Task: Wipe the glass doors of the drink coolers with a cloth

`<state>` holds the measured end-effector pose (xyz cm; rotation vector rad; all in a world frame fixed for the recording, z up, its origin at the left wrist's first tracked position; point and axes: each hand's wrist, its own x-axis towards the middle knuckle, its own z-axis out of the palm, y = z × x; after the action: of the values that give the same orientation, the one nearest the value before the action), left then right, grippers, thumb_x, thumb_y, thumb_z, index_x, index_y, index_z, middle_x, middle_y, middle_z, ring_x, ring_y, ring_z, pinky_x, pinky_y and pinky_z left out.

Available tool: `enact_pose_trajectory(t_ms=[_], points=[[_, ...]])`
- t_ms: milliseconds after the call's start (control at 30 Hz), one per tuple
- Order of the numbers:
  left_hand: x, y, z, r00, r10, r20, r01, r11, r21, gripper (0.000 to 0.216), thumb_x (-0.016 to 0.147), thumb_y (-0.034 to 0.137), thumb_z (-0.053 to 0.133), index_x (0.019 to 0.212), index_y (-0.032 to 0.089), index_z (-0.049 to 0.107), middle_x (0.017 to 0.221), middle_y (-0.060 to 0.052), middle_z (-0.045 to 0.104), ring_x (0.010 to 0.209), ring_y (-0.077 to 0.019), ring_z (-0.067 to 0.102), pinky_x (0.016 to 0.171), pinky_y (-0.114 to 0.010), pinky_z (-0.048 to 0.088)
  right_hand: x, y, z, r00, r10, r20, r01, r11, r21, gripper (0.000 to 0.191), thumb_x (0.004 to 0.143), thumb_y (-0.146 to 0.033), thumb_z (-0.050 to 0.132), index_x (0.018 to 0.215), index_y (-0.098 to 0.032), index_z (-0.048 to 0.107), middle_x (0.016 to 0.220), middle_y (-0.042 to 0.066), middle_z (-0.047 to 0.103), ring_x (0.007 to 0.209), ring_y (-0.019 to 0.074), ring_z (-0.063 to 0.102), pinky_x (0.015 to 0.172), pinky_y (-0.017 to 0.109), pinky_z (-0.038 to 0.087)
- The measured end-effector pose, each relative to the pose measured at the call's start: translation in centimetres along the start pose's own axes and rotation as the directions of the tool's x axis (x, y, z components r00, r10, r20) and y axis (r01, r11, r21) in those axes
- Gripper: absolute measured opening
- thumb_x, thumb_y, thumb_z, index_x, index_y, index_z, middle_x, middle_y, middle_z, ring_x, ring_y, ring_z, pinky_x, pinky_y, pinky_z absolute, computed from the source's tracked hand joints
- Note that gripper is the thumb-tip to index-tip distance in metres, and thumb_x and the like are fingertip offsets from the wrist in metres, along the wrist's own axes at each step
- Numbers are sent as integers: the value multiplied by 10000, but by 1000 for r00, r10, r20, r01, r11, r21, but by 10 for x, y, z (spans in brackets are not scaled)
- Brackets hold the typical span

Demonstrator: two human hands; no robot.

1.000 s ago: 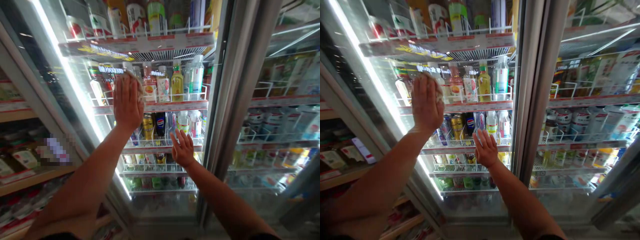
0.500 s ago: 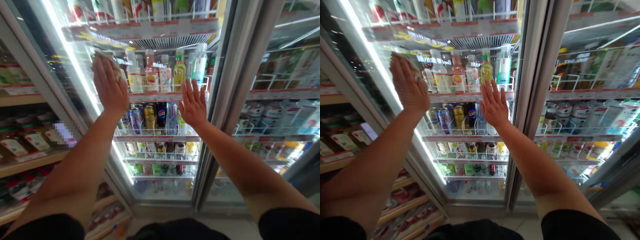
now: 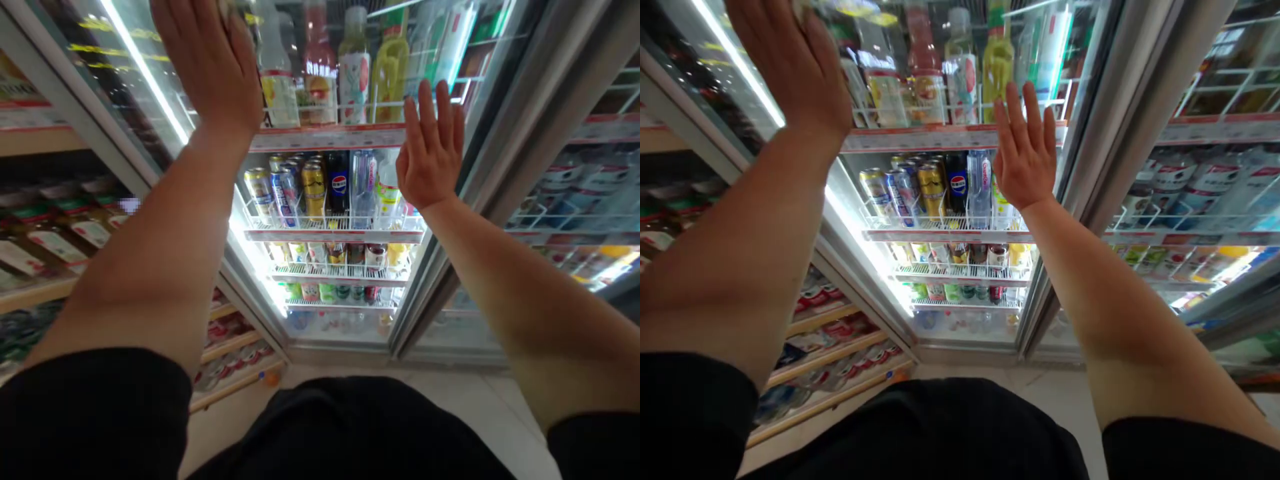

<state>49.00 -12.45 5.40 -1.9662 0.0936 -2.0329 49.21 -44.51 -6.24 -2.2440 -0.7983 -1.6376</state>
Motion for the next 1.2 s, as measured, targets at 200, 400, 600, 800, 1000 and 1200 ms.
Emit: enact_pose_trajectory(t_ms=[200, 400, 600, 800, 1000, 1200], points=[[-66, 24, -28, 673, 699, 242, -538, 687, -489, 593, 1013, 359, 369, 1584, 229, 276, 1678, -8, 242, 1565, -201, -30, 1306, -492, 112, -1, -3, -1, 999, 49, 16, -49, 999, -3, 560, 1046, -345, 272, 1588, -206, 260, 1685, 27, 248, 1589, 265, 81, 1272, 633, 77], [-30, -60, -6, 951, 295, 96, -257, 923, -287, 598, 1055, 435, 183, 1607, 206, 179, 1691, -13, 170, 1552, -209, -22, 1264, -423, 70, 1, -10, -6, 998, 56, 19, -52, 987, -151, 566, 1052, -367, 281, 1561, -121, 323, 1663, 114, 298, 1578, 279, 145, 1252, 600, 184], [-97, -22, -21, 963, 177, 202, -70, 891, -449, 594, 1054, 441, 297, 1566, 137, 298, 1686, -56, 209, 1572, -204, -49, 1316, -479, 17, -1, -12, -6, 991, 119, 59, -110, 985, -130, 622, 1051, -445, 207, 1589, -137, 254, 1684, 74, 249, 1584, 279, 89, 1252, 600, 128], [-93, -68, -36, 780, 535, 324, -351, 804, -480, 627, 990, 481, 427, 1538, 181, 374, 1677, -39, 219, 1561, -261, 37, 1278, -567, 104, -4, -7, -1, 995, 97, 31, -90, 981, -171, 635, 1052, -471, 166, 1611, -169, 187, 1701, 52, 197, 1588, 255, 41, 1253, 589, 104], [-86, -84, -32, 981, 50, 187, -28, 993, -117, 604, 1043, 340, 224, 1572, 51, 205, 1673, -105, 204, 1549, -135, 8, 1273, -363, 88, -3, -12, -4, 991, 126, 34, -122, 986, -113, 615, 1050, -471, 193, 1601, -198, 215, 1704, 31, 183, 1588, 241, 54, 1264, 584, 83], [-126, -53, -35, 685, 588, 430, -288, 761, -582, 617, 962, 529, 450, 1513, 252, 410, 1671, 0, 260, 1573, -248, 49, 1290, -557, 56, -4, -5, -6, 992, 108, 65, -108, 994, -2, 634, 1036, -490, 222, 1607, -217, 191, 1713, 2, 126, 1592, 243, -10, 1261, 619, 20]])
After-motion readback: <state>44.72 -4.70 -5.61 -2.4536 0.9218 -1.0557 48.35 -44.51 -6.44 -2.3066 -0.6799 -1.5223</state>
